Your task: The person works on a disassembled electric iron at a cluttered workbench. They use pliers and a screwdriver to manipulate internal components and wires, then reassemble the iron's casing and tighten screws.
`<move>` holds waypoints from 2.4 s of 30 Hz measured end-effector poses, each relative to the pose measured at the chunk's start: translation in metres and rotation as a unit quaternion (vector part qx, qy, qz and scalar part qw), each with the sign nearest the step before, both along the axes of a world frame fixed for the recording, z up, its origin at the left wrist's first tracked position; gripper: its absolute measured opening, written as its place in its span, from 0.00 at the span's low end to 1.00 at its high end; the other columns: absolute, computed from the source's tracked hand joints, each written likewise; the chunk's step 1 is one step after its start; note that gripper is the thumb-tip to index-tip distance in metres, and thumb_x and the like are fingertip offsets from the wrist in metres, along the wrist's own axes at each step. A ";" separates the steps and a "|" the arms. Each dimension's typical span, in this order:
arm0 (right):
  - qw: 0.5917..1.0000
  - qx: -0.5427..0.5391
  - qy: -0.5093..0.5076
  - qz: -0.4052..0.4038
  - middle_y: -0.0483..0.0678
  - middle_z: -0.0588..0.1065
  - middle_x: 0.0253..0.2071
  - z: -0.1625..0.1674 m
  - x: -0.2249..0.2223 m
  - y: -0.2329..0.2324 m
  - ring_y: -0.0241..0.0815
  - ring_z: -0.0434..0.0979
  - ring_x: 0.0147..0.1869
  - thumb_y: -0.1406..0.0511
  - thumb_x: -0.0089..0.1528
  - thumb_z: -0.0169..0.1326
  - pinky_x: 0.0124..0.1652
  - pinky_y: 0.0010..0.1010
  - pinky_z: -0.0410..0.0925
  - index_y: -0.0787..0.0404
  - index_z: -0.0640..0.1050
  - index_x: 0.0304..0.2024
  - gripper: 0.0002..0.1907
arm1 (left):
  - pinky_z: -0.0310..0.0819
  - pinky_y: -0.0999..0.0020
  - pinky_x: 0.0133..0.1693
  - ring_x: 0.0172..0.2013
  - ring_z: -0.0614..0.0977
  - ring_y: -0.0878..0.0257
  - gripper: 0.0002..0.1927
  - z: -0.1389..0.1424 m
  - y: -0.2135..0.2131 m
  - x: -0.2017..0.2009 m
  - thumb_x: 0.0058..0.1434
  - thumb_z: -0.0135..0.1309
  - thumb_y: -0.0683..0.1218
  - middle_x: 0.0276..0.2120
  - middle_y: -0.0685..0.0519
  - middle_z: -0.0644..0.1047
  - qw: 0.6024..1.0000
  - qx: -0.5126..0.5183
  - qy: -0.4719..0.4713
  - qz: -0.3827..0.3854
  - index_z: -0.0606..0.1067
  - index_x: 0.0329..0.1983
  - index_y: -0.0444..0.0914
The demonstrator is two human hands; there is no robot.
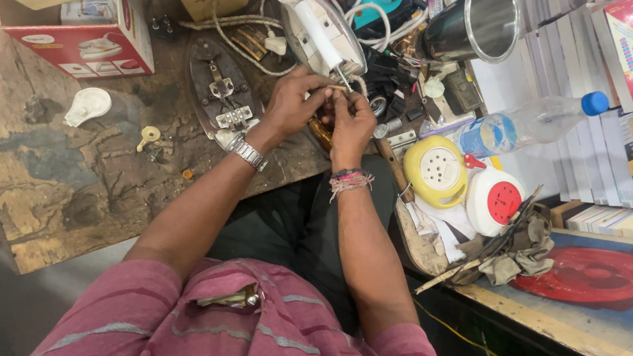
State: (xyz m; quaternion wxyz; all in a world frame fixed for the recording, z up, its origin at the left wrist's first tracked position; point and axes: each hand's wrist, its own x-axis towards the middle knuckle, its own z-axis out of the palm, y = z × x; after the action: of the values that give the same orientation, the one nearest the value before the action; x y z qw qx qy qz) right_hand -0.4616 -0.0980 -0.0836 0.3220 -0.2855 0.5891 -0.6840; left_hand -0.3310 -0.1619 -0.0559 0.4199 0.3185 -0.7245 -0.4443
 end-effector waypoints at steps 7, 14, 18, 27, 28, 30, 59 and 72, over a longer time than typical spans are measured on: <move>0.996 -0.017 -0.089 0.028 0.45 0.78 0.31 -0.006 -0.007 -0.001 0.30 0.77 0.30 0.69 0.66 0.58 0.28 0.22 0.71 0.67 0.79 0.39 0.05 | 0.73 0.60 0.39 0.35 0.81 0.53 0.11 -0.002 -0.003 -0.005 0.63 0.59 0.45 0.34 0.47 0.75 0.999 0.018 -0.023 0.016 0.83 0.47 0.40; 0.994 -0.036 -0.093 0.037 0.46 0.79 0.33 -0.008 -0.008 -0.003 0.32 0.77 0.32 0.70 0.66 0.60 0.30 0.23 0.71 0.69 0.78 0.41 0.05 | 0.73 0.60 0.39 0.35 0.80 0.53 0.10 -0.009 -0.005 -0.006 0.63 0.60 0.47 0.33 0.47 0.75 0.999 0.016 -0.026 0.028 0.83 0.45 0.39; 0.993 -0.031 -0.100 0.060 0.43 0.77 0.32 -0.005 -0.008 -0.003 0.29 0.76 0.32 0.70 0.64 0.59 0.30 0.21 0.71 0.65 0.80 0.45 0.08 | 0.73 0.60 0.38 0.35 0.80 0.53 0.10 -0.015 -0.010 -0.008 0.63 0.60 0.48 0.34 0.47 0.76 0.998 0.036 -0.032 0.034 0.83 0.44 0.39; 0.995 -0.015 -0.083 0.046 0.44 0.78 0.32 -0.005 -0.009 -0.003 0.31 0.76 0.32 0.70 0.65 0.59 0.30 0.22 0.70 0.68 0.81 0.43 0.07 | 0.74 0.61 0.39 0.36 0.82 0.54 0.11 -0.019 -0.013 -0.010 0.63 0.61 0.48 0.34 0.46 0.78 0.997 0.049 -0.034 0.041 0.83 0.42 0.37; 0.995 -0.012 -0.085 0.045 0.44 0.78 0.31 -0.005 -0.009 -0.003 0.31 0.76 0.31 0.69 0.65 0.59 0.30 0.22 0.70 0.69 0.81 0.43 0.07 | 0.73 0.61 0.39 0.36 0.81 0.54 0.10 -0.018 -0.013 -0.010 0.62 0.61 0.48 0.34 0.46 0.78 0.997 0.051 -0.037 0.039 0.83 0.42 0.37; 0.995 -0.006 -0.088 0.045 0.45 0.78 0.31 -0.005 -0.009 -0.004 0.30 0.76 0.30 0.69 0.66 0.59 0.29 0.22 0.69 0.69 0.81 0.42 0.07 | 0.73 0.60 0.38 0.34 0.81 0.53 0.10 -0.016 -0.013 -0.009 0.62 0.61 0.48 0.33 0.46 0.77 0.997 0.056 -0.044 0.033 0.83 0.42 0.37; 0.994 -0.019 -0.080 0.071 0.46 0.78 0.34 0.000 -0.009 -0.001 0.32 0.76 0.33 0.71 0.66 0.60 0.32 0.22 0.70 0.71 0.81 0.45 0.08 | 0.75 0.59 0.38 0.35 0.83 0.52 0.09 -0.012 -0.009 -0.014 0.64 0.59 0.46 0.34 0.44 0.79 0.999 0.028 -0.011 0.043 0.80 0.40 0.34; 0.987 -0.021 -0.142 0.076 0.45 0.77 0.32 -0.002 -0.011 -0.001 0.32 0.75 0.32 0.69 0.66 0.60 0.31 0.23 0.69 0.70 0.80 0.43 0.07 | 0.75 0.58 0.38 0.34 0.82 0.51 0.08 0.001 -0.004 -0.012 0.64 0.58 0.45 0.35 0.45 0.77 0.999 -0.007 -0.018 0.045 0.81 0.41 0.36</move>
State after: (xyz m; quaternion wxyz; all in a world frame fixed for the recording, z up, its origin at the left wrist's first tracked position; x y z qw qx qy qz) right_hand -0.4723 -0.0992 -0.0853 0.4470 -0.2363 0.4995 -0.7035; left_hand -0.3428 -0.1662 -0.0544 0.4285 0.3560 -0.7199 -0.4140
